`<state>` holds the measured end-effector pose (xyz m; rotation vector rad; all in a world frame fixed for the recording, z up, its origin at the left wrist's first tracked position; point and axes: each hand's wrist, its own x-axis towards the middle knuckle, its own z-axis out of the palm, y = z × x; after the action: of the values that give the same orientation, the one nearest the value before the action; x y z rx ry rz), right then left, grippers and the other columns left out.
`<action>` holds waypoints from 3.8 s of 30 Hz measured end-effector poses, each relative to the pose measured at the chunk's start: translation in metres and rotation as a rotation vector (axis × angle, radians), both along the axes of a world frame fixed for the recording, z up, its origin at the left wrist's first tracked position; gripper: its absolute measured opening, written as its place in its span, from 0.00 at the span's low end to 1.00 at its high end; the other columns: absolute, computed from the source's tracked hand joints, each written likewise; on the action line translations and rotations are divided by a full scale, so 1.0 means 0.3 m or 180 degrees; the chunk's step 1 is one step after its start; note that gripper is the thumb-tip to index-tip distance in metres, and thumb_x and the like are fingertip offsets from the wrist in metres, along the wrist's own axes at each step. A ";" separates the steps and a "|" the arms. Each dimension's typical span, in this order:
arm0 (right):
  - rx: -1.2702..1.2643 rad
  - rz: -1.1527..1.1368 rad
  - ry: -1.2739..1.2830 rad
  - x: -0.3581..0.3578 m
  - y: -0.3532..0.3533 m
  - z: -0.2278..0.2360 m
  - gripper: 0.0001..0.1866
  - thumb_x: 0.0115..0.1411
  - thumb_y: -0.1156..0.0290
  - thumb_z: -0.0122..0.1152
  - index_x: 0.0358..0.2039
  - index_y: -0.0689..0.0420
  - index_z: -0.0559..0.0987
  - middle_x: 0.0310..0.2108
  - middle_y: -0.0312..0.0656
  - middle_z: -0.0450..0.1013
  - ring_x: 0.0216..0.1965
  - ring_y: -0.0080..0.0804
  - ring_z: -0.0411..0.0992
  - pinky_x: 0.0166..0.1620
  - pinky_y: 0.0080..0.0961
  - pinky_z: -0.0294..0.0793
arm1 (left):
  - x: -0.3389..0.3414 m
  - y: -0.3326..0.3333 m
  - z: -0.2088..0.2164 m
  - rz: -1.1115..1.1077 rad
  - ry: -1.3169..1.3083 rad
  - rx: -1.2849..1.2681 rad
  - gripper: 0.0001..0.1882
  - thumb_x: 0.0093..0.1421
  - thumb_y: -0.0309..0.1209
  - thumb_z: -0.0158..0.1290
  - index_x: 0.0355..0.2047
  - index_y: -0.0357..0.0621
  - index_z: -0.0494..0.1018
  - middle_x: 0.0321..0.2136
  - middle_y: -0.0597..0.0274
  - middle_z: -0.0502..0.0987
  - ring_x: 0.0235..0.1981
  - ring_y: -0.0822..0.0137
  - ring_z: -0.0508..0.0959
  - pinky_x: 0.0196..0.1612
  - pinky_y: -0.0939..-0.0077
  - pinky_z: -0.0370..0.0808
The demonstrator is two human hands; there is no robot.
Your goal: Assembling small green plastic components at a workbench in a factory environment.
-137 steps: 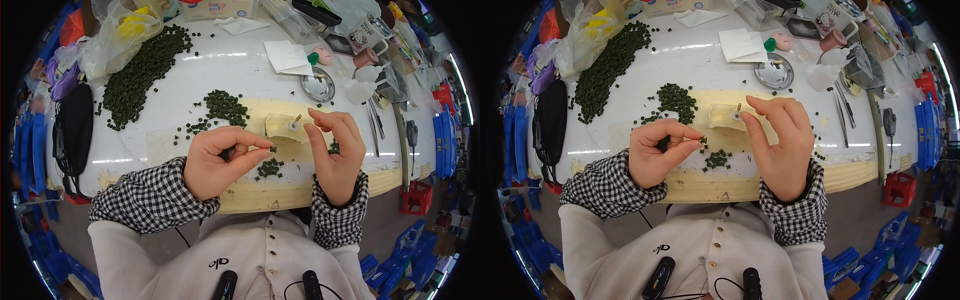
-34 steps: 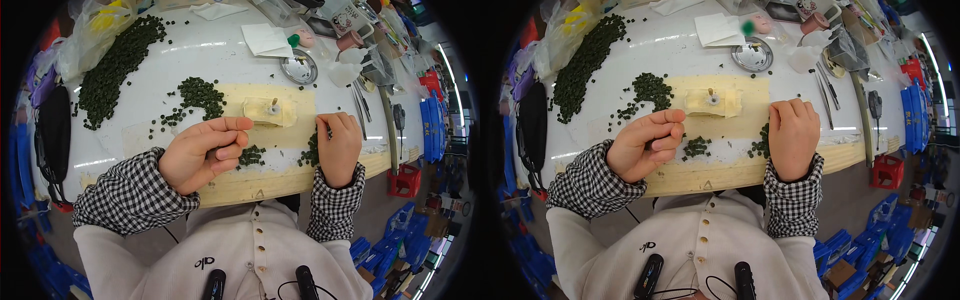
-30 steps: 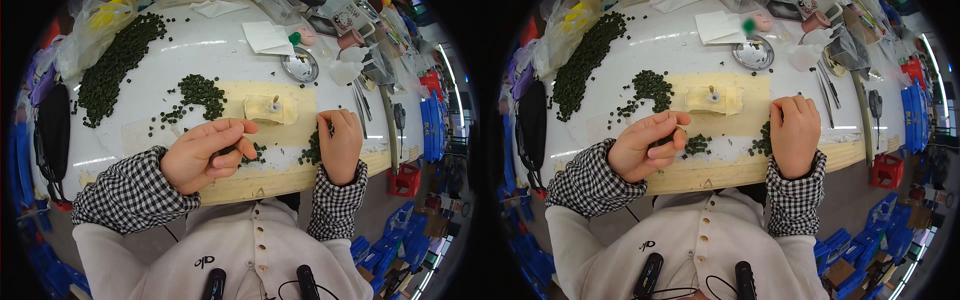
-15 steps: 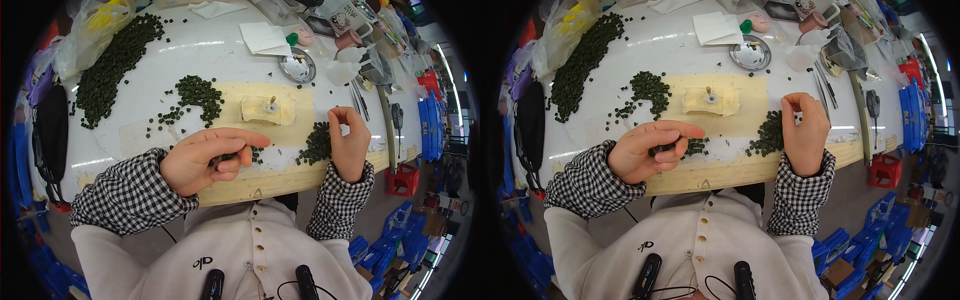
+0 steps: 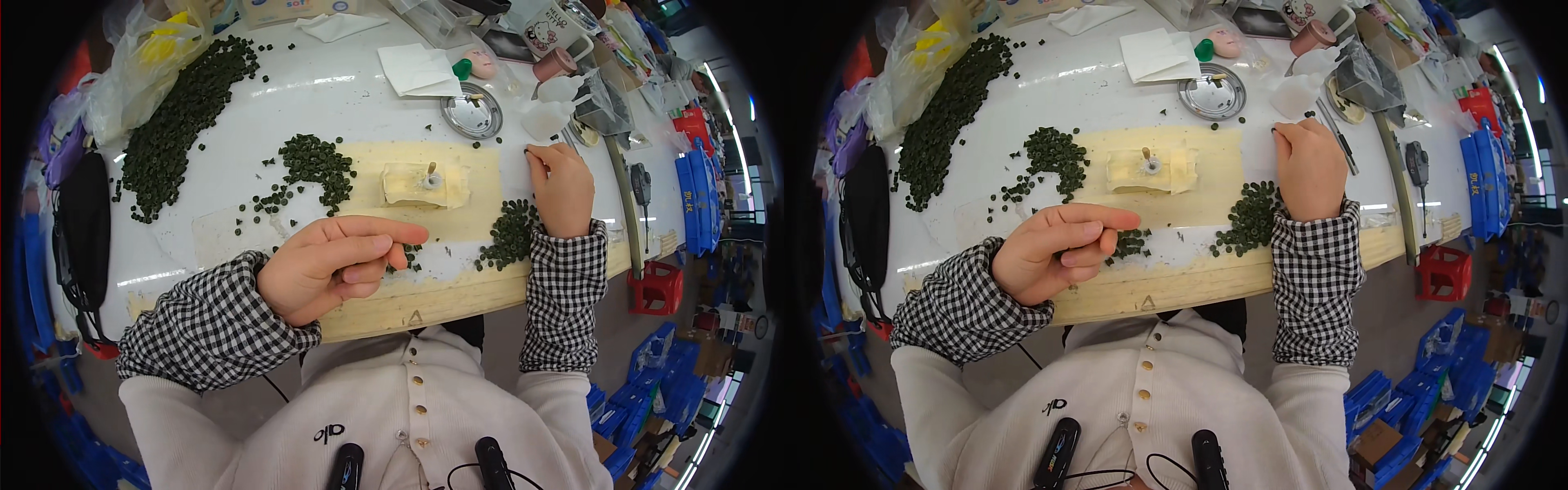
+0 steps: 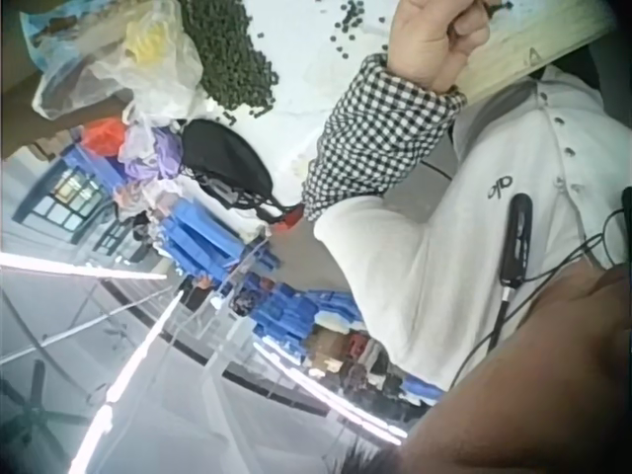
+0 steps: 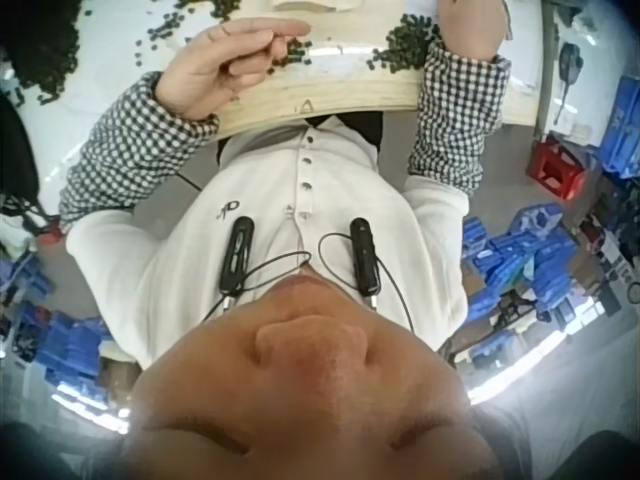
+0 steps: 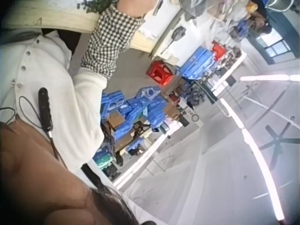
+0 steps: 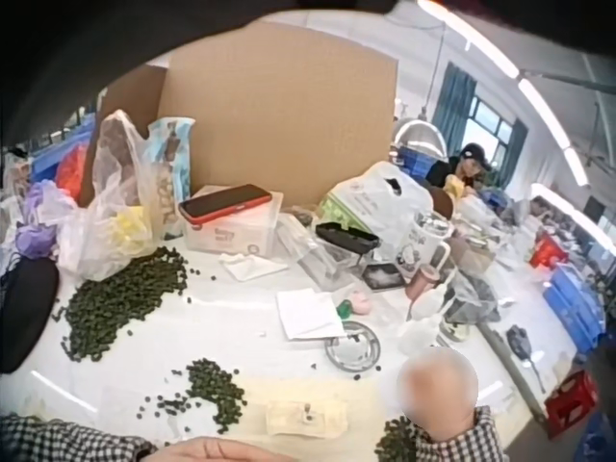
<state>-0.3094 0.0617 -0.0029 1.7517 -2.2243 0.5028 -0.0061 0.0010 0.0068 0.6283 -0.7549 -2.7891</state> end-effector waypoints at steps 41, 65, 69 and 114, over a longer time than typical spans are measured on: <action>0.0092 0.1472 -0.4373 0.379 0.117 0.116 0.08 0.52 0.84 0.60 0.35 0.66 0.77 0.30 0.42 0.76 0.35 0.25 0.75 0.41 0.20 0.74 | 0.011 0.001 -0.024 0.0276 0.0171 -0.0180 0.09 0.61 0.23 0.48 0.42 0.42 0.71 0.34 0.60 0.77 0.17 0.84 0.59 0.20 0.90 0.57; -0.0227 0.1353 -0.4654 0.425 0.124 0.063 0.10 0.53 0.85 0.59 0.37 0.67 0.75 0.35 0.45 0.76 0.39 0.27 0.76 0.44 0.20 0.75 | 0.013 0.003 -0.030 0.0536 0.0020 -0.0320 0.08 0.57 0.22 0.53 0.39 0.41 0.74 0.34 0.60 0.77 0.19 0.83 0.63 0.21 0.89 0.58; -0.0356 0.1524 -0.4162 0.430 0.110 0.052 0.10 0.51 0.86 0.61 0.35 0.66 0.77 0.34 0.43 0.75 0.36 0.26 0.74 0.41 0.19 0.74 | 0.010 0.007 -0.017 0.0586 -0.0141 -0.0552 0.08 0.56 0.20 0.55 0.37 0.41 0.74 0.32 0.62 0.77 0.19 0.82 0.63 0.21 0.88 0.59; -0.0468 0.1699 -0.3409 0.455 0.121 0.037 0.14 0.51 0.83 0.61 0.40 0.62 0.79 0.33 0.43 0.74 0.33 0.27 0.73 0.36 0.18 0.72 | 0.016 -0.002 0.027 0.1002 -0.0770 -0.3344 0.07 0.50 0.20 0.60 0.32 0.38 0.78 0.15 0.76 0.60 0.20 0.82 0.59 0.25 0.86 0.60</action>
<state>-0.1728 0.0978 0.0084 2.2900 -2.0640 2.0575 -0.0012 0.0005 0.0149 0.7423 -1.7621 -1.6780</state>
